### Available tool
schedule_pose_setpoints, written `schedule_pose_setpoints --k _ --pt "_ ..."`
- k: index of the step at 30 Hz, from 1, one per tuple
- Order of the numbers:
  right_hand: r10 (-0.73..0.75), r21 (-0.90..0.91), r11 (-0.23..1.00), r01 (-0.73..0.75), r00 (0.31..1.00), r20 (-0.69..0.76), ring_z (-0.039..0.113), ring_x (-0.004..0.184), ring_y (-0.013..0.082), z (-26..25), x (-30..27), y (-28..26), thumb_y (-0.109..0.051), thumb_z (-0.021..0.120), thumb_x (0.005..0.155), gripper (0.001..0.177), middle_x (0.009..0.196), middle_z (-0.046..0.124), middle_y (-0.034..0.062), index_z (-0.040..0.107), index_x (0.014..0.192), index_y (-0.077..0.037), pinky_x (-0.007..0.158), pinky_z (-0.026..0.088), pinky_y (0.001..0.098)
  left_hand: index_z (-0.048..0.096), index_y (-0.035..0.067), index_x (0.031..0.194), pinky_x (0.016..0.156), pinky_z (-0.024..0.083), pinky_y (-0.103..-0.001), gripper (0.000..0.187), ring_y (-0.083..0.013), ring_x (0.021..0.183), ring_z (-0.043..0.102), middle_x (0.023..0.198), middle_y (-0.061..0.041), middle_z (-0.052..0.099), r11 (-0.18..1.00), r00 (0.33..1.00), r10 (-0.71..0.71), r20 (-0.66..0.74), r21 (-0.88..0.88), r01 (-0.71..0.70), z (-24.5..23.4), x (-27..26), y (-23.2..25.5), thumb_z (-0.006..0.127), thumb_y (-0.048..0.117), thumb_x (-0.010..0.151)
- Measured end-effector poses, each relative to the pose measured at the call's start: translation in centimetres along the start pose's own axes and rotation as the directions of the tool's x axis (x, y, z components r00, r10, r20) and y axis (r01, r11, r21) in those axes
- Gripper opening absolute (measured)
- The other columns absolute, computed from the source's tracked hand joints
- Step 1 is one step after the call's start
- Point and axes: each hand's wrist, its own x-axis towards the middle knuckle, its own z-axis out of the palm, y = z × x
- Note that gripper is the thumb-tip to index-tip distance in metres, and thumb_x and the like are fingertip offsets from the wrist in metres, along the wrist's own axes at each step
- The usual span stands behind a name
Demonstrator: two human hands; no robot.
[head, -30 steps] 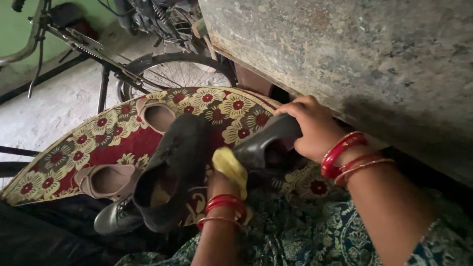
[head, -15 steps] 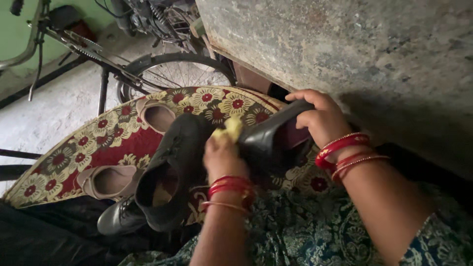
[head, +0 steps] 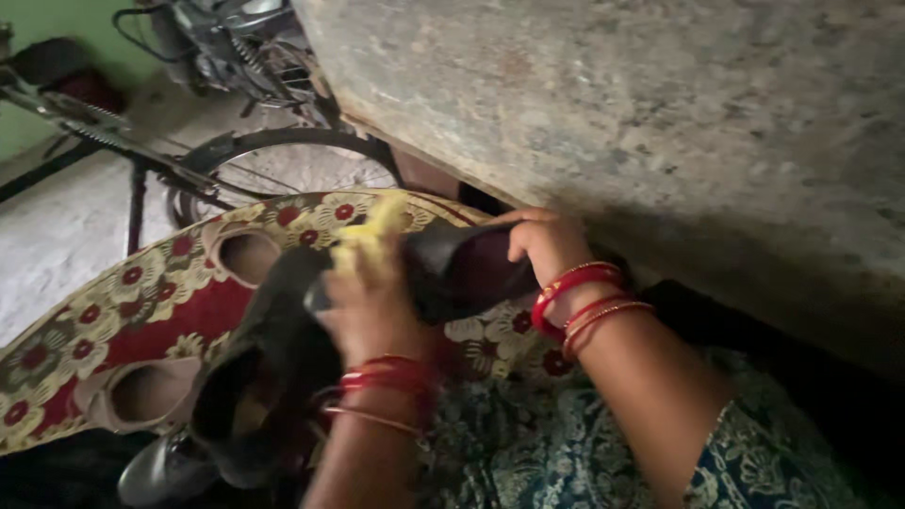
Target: The person wipes several pairs of shoes with a yellow cloth on a floral mat. They handle black shoes, pink flats, and other footwear, wiping each one individually and placing them into a red basket on a nearby shelf.
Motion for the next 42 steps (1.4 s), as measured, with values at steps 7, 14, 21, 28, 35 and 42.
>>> schedule_pose_setpoints --k 7,14,21,28,35,42 --pt "-0.369 0.137 0.925 0.354 0.924 0.100 0.072 0.108 0.0211 3.0 1.2 3.3 -0.006 0.066 0.064 0.022 0.117 0.079 0.0130 0.077 0.083 -0.006 0.093 0.055 0.0281 0.026 0.031 0.160 0.107 0.037 -0.067 0.103 -0.0512 0.145 0.020 0.165 -0.016 0.013 0.974 0.967 -0.173 -0.188 -0.176 0.140 -4.4 1.0 -4.4 0.064 -0.010 0.074" --pt "-0.036 0.325 0.945 -0.016 0.988 0.152 0.071 0.089 0.0179 2.9 1.5 2.6 -0.004 0.059 0.057 0.044 0.108 0.079 0.0125 0.079 0.096 0.002 0.082 0.056 0.0276 0.028 0.036 0.157 0.113 0.026 -0.065 0.093 -0.0487 0.148 0.019 0.166 -0.004 0.019 0.977 0.982 0.171 -0.078 -0.115 -0.179 -3.6 -1.2 -0.5 0.057 -0.008 0.081" --pt "0.030 0.438 0.892 -0.112 0.981 0.189 0.067 0.086 0.0190 2.7 -3.8 -5.3 -0.002 0.053 0.060 0.052 0.097 0.078 0.0125 0.079 0.104 0.003 0.079 0.050 0.0256 0.034 0.033 0.158 0.119 0.029 -0.059 0.079 -0.0470 0.149 0.022 0.168 -0.012 0.020 0.967 0.981 -0.149 -0.121 -0.224 0.119 -4.6 0.4 -7.3 0.052 -0.006 0.091" --pt "0.562 0.660 0.530 -0.533 0.803 0.197 0.069 0.087 0.0346 3.5 -7.5 -8.6 -0.012 0.056 0.068 0.035 0.094 0.070 0.0125 0.067 0.101 -0.006 0.070 0.061 0.0578 0.024 0.022 0.165 0.125 0.022 -0.042 0.117 -0.0441 0.155 0.013 0.170 -0.022 0.019 0.856 0.933 -0.269 -0.238 -0.503 0.119 -0.8 -3.2 -1.1 0.068 -0.006 0.060" --pt "0.662 0.664 0.226 -0.712 0.612 0.431 0.068 0.098 0.0391 3.9 -9.1 -9.2 -0.019 0.056 0.075 0.041 0.106 0.069 0.0186 0.063 0.113 -0.007 0.072 0.063 0.0590 0.040 0.022 0.156 0.107 0.023 -0.072 0.060 -0.0489 0.152 0.012 0.164 -0.018 0.033 0.882 0.958 -0.097 -0.270 -0.469 -0.043 -2.3 -3.3 1.8 0.058 0.025 0.099" --pt "0.589 0.533 0.275 -0.800 0.578 0.565 0.067 0.099 0.0342 4.4 -10.1 -9.0 -0.020 0.058 0.078 0.043 0.106 0.067 0.0149 0.059 0.119 -0.007 0.070 0.064 0.0546 0.073 0.022 0.134 0.105 0.051 -0.044 0.038 -0.0340 0.143 0.045 0.159 -0.021 0.037 0.695 0.689 -0.503 -0.522 -0.718 -0.036 -7.1 4.8 -7.2 0.043 0.014 0.112"
